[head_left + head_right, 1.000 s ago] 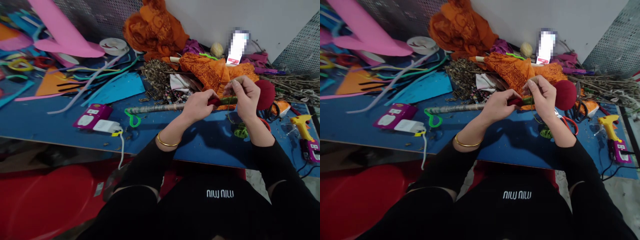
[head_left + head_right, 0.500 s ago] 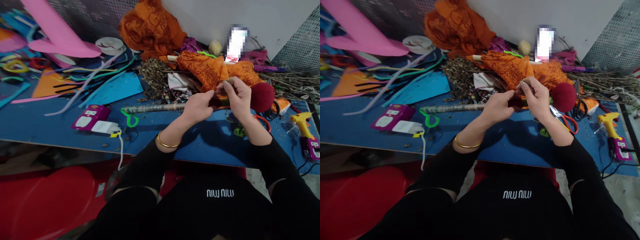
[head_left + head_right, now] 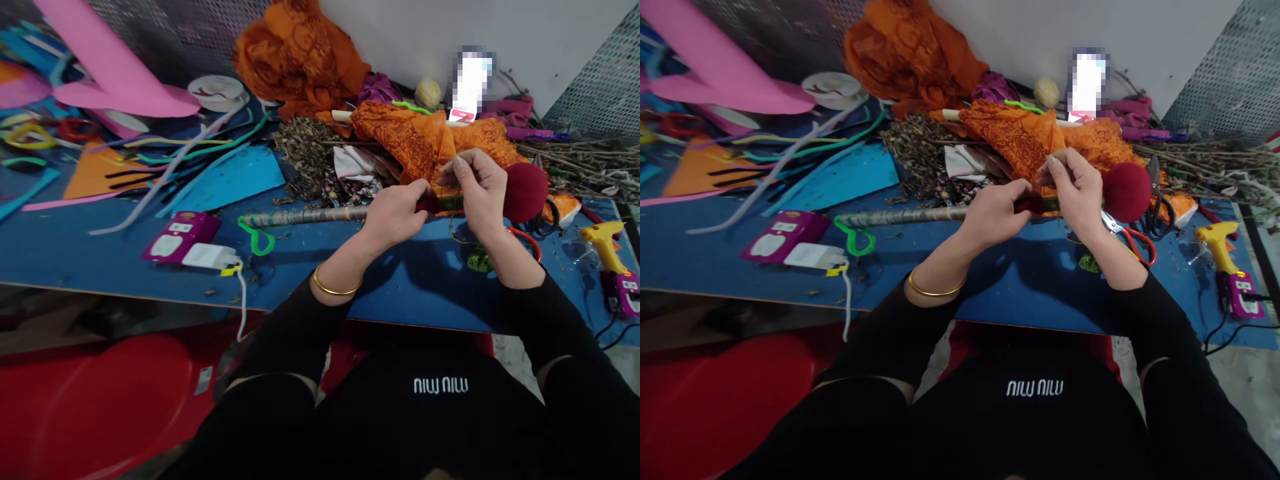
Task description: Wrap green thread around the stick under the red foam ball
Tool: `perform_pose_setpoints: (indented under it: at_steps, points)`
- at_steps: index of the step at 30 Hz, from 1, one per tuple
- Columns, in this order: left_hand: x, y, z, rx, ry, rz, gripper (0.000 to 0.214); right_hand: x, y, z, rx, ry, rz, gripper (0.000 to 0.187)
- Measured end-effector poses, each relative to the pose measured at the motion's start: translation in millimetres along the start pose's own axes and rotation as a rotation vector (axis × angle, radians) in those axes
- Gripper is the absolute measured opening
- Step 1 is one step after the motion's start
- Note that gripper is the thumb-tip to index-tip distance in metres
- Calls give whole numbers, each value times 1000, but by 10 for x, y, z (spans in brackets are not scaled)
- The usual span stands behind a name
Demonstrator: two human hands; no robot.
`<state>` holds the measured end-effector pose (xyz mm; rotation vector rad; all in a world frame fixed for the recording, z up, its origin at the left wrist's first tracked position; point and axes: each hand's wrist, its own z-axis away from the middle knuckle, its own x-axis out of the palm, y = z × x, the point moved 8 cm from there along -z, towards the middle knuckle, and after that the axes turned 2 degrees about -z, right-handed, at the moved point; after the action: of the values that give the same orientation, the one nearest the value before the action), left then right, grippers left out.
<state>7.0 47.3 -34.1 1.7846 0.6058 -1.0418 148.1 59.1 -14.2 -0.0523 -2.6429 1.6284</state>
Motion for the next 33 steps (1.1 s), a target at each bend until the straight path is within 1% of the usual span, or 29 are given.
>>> perform_pose_setpoints:
  at_steps: [6,9,12,16,21,24,26,27,30,32,33]
  points:
    - [47,121,33,41,-44,-203,39,17,165,-34,37,-71,120,39]
    - [43,167,50,81,-35,-236,43,5,179,-39,35,-81,198,35]
    - [38,185,58,117,-20,-233,47,0,170,-43,39,-84,225,30]
    - [67,172,55,140,-16,-219,39,32,200,-43,88,-98,186,25]
    - [84,140,41,157,-5,-175,36,45,265,-46,230,-67,52,22]
    - [23,81,25,136,18,-146,36,-4,187,-69,290,-77,-14,22]
    - [-55,21,12,99,52,-120,36,-53,96,-78,356,-140,-45,23]
    - [-98,-14,5,76,71,-109,36,-78,39,-75,394,-192,-51,24]
    - [-204,-101,-10,18,111,-84,35,-186,-167,-54,475,-354,0,23]
    - [-254,-130,-15,3,128,-72,35,-321,-304,-72,478,-378,78,18]
    - [-276,-138,-15,-1,137,-65,36,-407,-368,-102,459,-350,116,14]
